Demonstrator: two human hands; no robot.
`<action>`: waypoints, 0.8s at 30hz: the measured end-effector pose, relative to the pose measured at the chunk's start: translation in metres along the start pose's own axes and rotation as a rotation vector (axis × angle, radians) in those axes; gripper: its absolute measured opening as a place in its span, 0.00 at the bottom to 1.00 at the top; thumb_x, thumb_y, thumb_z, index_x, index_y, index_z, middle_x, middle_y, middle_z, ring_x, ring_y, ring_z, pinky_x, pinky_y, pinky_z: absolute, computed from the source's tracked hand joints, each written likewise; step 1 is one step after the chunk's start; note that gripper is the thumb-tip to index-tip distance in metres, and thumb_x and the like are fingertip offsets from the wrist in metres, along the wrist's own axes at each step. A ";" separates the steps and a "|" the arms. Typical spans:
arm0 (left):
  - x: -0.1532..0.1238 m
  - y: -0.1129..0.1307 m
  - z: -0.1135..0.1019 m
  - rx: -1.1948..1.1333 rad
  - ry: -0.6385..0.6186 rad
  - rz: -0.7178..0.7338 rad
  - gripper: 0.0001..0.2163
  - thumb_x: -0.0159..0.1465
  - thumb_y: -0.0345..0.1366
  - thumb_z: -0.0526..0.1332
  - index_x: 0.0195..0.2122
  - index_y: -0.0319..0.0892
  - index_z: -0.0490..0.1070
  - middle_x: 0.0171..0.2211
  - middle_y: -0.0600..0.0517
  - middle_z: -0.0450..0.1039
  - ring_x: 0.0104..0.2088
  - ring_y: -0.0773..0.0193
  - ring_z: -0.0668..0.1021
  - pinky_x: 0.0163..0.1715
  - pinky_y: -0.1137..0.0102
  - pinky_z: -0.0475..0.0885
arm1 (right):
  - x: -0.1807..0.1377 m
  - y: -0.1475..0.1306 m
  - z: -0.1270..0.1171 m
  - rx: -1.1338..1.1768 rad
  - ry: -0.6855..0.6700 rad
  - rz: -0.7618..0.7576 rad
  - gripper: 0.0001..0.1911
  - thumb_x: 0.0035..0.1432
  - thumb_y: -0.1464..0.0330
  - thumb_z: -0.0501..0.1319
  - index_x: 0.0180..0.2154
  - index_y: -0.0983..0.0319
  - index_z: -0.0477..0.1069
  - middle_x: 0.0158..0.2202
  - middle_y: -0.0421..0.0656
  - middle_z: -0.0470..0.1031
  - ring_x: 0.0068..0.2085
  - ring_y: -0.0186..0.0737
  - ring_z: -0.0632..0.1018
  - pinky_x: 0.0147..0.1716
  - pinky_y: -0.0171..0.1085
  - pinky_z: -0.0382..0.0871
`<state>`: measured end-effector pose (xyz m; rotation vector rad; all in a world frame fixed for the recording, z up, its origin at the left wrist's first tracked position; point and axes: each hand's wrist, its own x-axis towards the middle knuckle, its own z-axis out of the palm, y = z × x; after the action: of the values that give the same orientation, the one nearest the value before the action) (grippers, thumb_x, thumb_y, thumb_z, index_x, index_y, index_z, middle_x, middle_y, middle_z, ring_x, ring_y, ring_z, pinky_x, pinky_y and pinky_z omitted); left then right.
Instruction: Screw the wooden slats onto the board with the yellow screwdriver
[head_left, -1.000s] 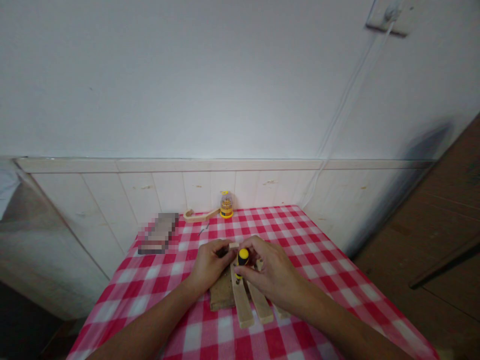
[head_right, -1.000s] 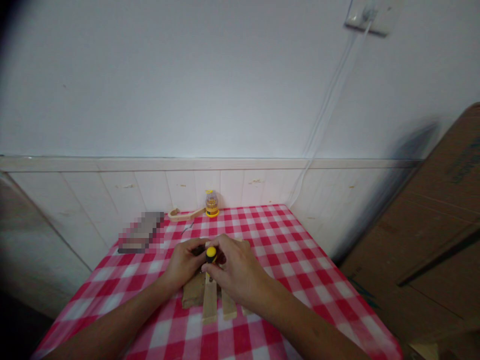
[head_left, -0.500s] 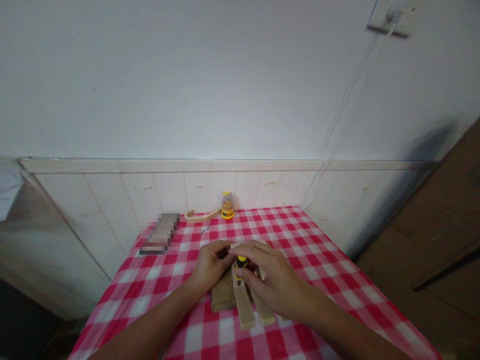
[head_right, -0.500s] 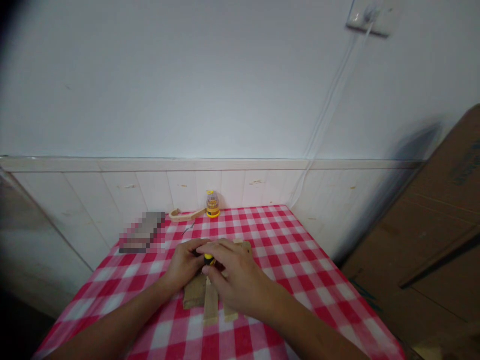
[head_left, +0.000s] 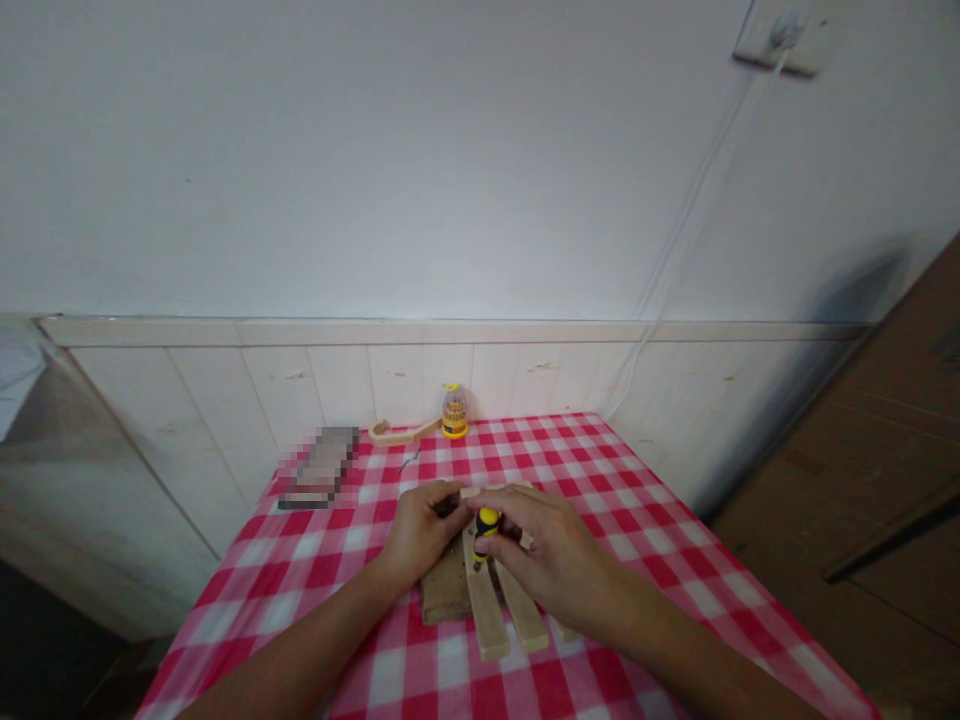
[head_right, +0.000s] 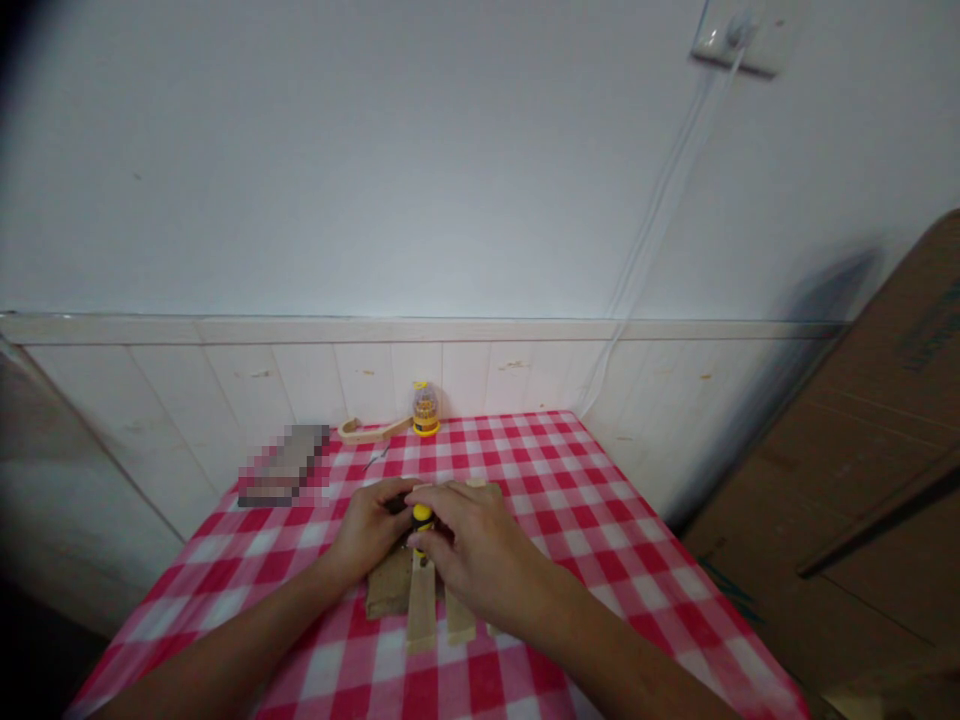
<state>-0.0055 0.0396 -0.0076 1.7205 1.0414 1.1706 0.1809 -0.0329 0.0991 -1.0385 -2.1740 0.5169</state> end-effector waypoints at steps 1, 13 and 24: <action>0.000 0.000 0.000 0.003 0.001 0.000 0.09 0.61 0.40 0.68 0.38 0.42 0.84 0.29 0.50 0.81 0.35 0.56 0.81 0.39 0.67 0.75 | 0.000 0.001 0.001 -0.011 -0.002 0.006 0.12 0.63 0.75 0.66 0.47 0.56 0.78 0.43 0.43 0.83 0.43 0.42 0.82 0.45 0.41 0.74; -0.001 0.009 0.000 0.003 0.020 -0.002 0.08 0.59 0.41 0.69 0.35 0.43 0.83 0.27 0.51 0.81 0.33 0.56 0.81 0.37 0.68 0.75 | 0.001 -0.002 0.002 -0.067 0.006 0.054 0.10 0.59 0.73 0.71 0.43 0.60 0.77 0.36 0.41 0.80 0.37 0.40 0.79 0.37 0.37 0.71; -0.001 0.008 -0.001 -0.027 0.008 0.015 0.09 0.59 0.37 0.67 0.38 0.41 0.84 0.30 0.49 0.83 0.33 0.57 0.81 0.37 0.67 0.75 | 0.000 -0.009 0.000 0.028 -0.004 -0.063 0.23 0.61 0.79 0.63 0.55 0.55 0.77 0.54 0.45 0.81 0.52 0.44 0.80 0.52 0.44 0.74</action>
<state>-0.0047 0.0362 -0.0006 1.7066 1.0144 1.1972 0.1760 -0.0381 0.1044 -0.9518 -2.1899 0.5192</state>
